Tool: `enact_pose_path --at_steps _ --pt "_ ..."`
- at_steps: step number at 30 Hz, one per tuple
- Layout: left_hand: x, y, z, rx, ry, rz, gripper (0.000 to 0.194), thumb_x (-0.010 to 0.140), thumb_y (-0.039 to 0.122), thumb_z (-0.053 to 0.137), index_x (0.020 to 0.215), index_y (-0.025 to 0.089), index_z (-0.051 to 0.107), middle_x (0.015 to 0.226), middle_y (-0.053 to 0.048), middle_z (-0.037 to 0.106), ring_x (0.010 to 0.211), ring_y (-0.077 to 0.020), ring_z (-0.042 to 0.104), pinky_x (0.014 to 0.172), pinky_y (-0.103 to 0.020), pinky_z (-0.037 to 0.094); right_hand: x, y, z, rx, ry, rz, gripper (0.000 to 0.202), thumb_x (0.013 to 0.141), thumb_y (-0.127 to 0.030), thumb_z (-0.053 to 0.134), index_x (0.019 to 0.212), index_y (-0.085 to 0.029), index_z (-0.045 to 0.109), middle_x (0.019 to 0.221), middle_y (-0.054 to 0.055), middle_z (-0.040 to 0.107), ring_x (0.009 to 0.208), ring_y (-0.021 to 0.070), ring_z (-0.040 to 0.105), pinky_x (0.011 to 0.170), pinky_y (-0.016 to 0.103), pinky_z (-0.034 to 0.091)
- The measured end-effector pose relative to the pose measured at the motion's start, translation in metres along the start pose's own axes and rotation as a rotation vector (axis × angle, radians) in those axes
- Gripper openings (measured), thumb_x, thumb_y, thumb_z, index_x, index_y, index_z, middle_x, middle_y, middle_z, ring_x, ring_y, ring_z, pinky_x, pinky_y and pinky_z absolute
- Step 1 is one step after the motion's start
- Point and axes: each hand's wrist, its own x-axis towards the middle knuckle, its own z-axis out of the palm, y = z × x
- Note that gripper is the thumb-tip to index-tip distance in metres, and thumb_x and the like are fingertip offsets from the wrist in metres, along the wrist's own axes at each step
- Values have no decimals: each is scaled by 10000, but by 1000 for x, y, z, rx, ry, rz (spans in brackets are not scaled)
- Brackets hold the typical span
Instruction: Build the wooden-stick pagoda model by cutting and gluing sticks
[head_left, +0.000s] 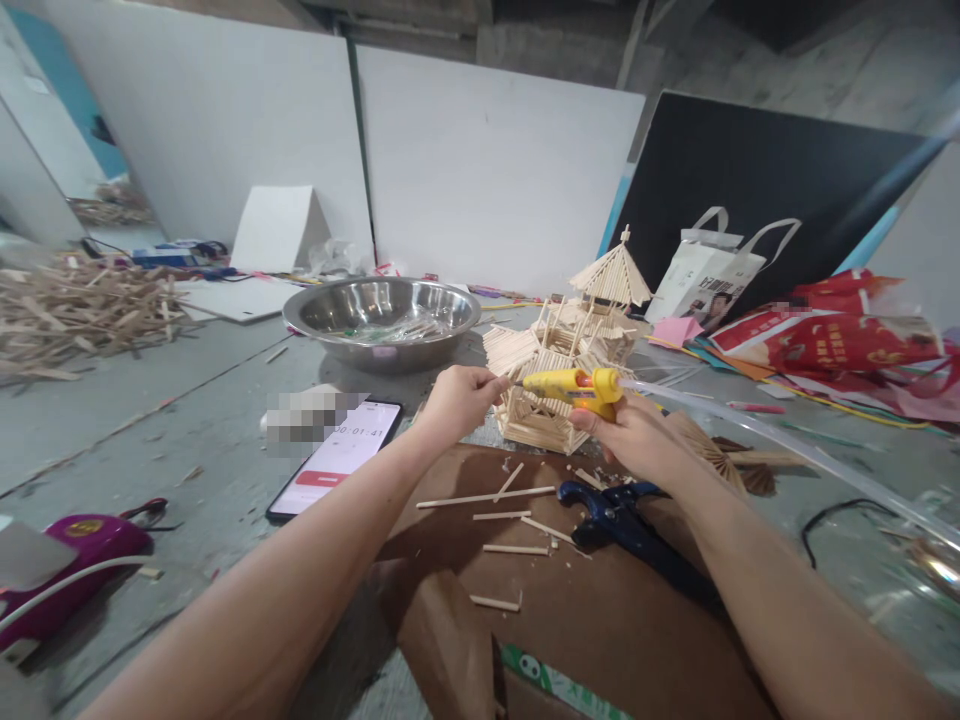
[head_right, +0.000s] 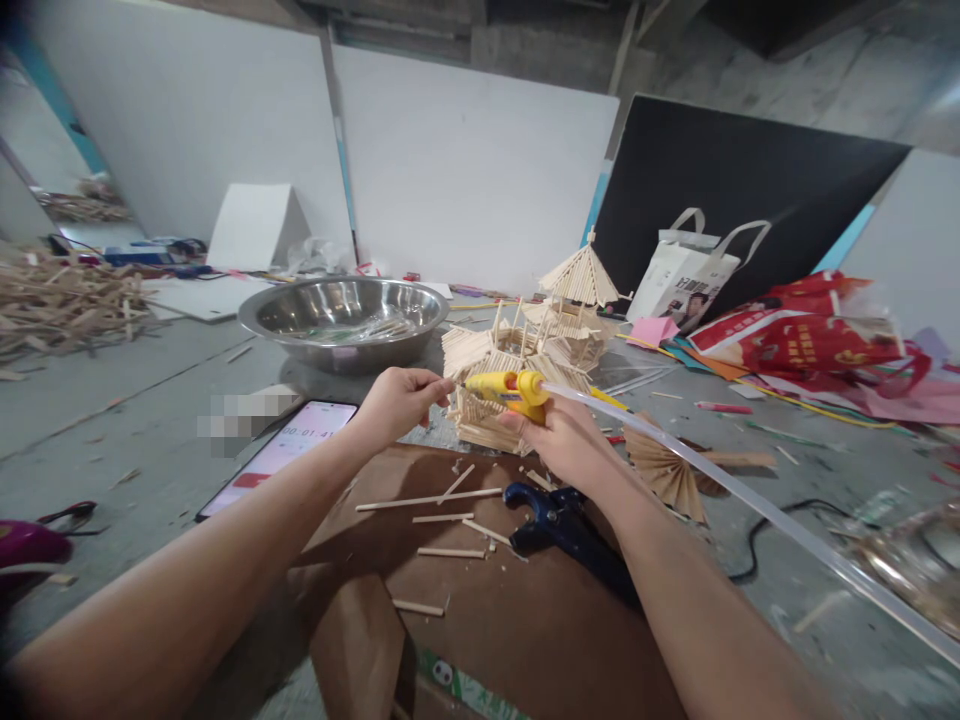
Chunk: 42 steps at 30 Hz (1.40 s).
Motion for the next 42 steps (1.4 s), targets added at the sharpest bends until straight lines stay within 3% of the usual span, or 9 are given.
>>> enact_pose_path --at_steps 13,19,28,38,42 --pt "0 0 0 -5 -5 -13 334 706 417 451 569 154 605 337 29 445 356 -74 370 421 -207 279 -1 4 2 21 37 -42 395 770 -432 400 450 -209 463 341 -29 427 398 126 455 475 257 348" --pt "0 0 0 -4 2 -11 338 701 416 454 559 150 606 329 32 439 353 -74 368 420 -205 276 -1 2 0 -1 37 5 408 760 -434 414 417 -214 437 328 -29 408 392 126 455 464 254 344" --pt "-1 2 -2 -16 -9 -12 338 704 419 453 570 152 611 341 22 465 355 -79 393 425 -208 285 -1 9 -2 176 -25 93 424 751 -511 368 483 -197 464 354 -23 467 357 110 460 454 242 385" --pt "0 1 3 26 -1 -6 344 713 405 441 544 150 598 338 19 464 375 -94 428 448 -213 298 1 5 3 36 19 27 422 756 -454 413 410 -211 421 339 -26 432 402 131 462 477 255 352" --pt "0 1 3 44 1 0 349 716 399 436 537 147 598 341 15 469 387 -97 435 450 -214 294 2 0 2 -3 67 2 394 752 -454 422 442 -217 472 341 -25 422 428 147 472 480 259 343"
